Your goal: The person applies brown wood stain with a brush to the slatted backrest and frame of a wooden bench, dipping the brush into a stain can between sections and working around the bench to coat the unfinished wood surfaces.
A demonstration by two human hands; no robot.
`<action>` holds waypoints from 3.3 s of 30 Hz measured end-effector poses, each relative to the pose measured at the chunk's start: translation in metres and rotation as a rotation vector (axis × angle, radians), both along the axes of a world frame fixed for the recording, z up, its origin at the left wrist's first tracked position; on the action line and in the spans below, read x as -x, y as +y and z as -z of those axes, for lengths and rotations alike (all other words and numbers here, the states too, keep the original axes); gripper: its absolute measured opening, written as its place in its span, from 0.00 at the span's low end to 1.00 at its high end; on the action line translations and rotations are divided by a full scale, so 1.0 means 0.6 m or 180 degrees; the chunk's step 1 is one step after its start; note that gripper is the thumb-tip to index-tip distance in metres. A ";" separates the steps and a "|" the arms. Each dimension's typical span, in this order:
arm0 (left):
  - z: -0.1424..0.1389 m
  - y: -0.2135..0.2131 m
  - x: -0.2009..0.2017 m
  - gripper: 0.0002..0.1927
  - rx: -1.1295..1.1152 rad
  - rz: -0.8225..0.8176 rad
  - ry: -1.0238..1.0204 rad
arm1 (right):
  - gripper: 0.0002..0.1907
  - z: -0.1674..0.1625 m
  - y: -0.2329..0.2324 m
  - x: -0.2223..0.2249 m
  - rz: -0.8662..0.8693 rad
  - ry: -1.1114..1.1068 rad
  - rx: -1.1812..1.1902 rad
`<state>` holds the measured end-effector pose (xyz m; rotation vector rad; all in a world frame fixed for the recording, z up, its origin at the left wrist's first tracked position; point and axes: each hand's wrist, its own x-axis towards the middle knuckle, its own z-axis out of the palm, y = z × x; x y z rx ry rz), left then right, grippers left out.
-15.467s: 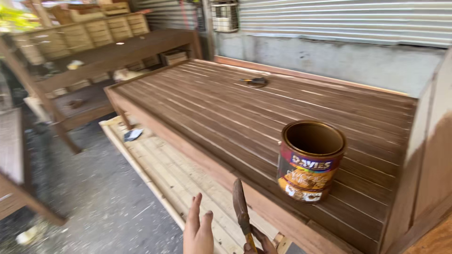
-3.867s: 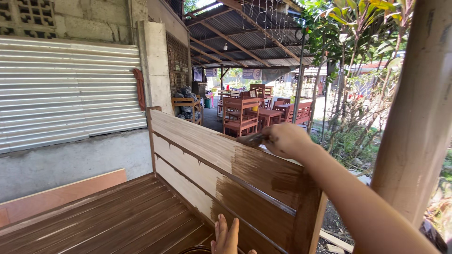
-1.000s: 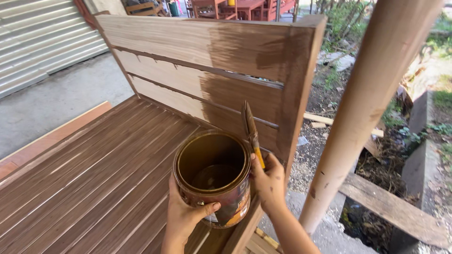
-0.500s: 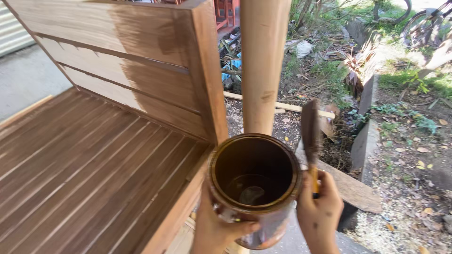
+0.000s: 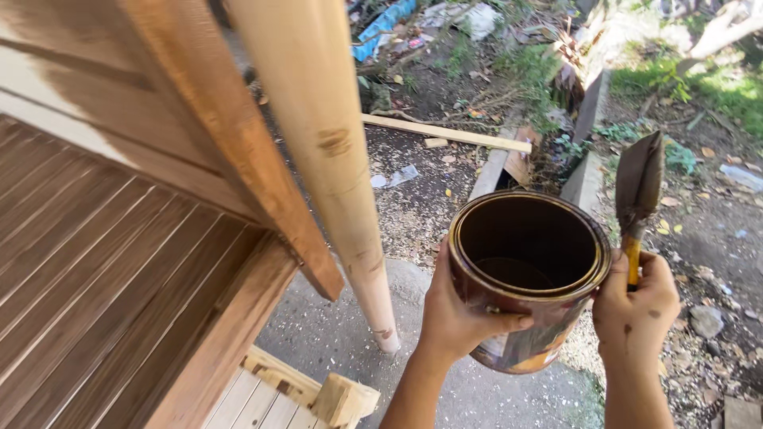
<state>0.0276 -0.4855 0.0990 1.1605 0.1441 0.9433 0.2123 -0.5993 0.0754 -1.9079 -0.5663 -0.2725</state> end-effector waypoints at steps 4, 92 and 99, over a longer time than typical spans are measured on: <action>0.014 0.053 -0.079 0.67 -0.0367 -0.0138 0.0450 | 0.14 0.020 0.024 -0.075 0.0088 0.0212 -0.0080; -0.118 2.367 0.784 0.72 0.0716 -0.5898 0.0747 | 0.16 -0.163 2.895 0.953 -0.6135 0.2680 0.0786; -0.114 2.386 1.029 0.70 0.0336 -0.6268 0.0709 | 0.18 -0.144 2.939 1.242 -0.6764 0.2588 0.0912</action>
